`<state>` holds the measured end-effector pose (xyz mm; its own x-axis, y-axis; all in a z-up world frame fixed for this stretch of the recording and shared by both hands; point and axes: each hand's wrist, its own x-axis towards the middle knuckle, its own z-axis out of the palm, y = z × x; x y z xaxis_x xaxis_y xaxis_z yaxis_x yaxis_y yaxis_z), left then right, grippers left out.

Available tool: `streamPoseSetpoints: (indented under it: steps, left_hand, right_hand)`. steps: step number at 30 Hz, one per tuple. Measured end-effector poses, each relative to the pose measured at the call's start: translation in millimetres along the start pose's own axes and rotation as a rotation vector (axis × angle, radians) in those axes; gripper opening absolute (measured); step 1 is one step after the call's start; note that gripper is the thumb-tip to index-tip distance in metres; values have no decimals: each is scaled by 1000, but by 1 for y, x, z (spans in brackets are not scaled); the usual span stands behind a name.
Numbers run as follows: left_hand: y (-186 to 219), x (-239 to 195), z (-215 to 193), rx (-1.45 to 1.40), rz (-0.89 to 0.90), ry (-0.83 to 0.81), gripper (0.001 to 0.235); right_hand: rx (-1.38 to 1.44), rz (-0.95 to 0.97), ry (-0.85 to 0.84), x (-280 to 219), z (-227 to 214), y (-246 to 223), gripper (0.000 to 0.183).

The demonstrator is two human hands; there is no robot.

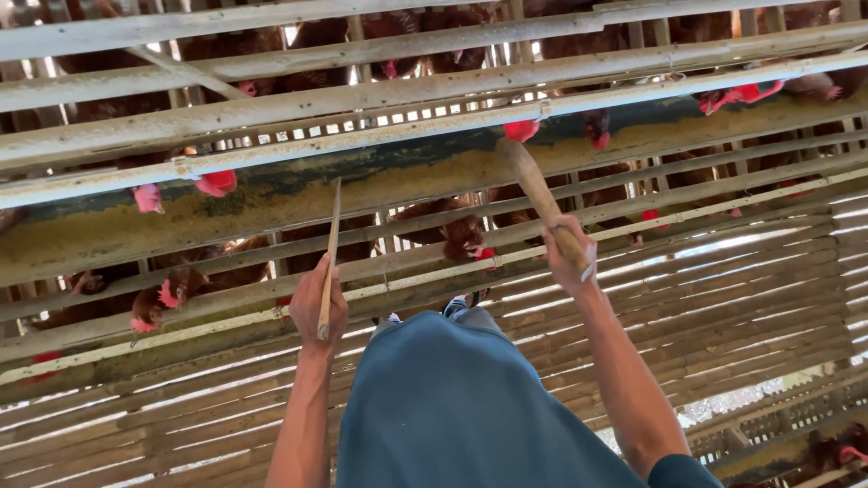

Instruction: Cleaning a long feeding trough in a chicken coop using wooden scrapers to remove old feed and debris.

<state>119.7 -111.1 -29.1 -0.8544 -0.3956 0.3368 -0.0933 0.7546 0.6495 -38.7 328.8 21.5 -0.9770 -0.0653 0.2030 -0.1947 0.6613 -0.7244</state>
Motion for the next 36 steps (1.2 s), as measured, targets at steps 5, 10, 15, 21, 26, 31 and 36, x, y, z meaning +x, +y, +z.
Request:
streamPoseSetpoints:
  steps: [5, 10, 15, 21, 26, 31, 36]
  left_hand:
    - [-15, -6, 4, 64, 16, 2, 31]
    - [-22, -3, -18, 64, -60, 15, 30]
    - [-56, -20, -36, 87, -54, 224, 30]
    - [-83, -46, -58, 87, -94, 301, 30]
    - [-68, -35, -78, -37, -116, 302, 27]
    - [-59, -21, -71, -133, -82, 283, 26]
    - [-57, -14, -44, -200, -14, 193, 28]
  right_hand:
    - [162, -172, -84, -28, 76, -48, 19]
    - [271, -278, -265, -63, 175, -86, 25]
    - [336, -352, -459, -44, 196, -179, 24]
    - [300, -294, -486, -29, 234, -162, 22]
    - [239, -99, -365, -28, 167, -181, 13]
    - [165, -81, -271, -45, 185, -164, 13]
    - [249, -100, -363, -41, 194, -221, 13]
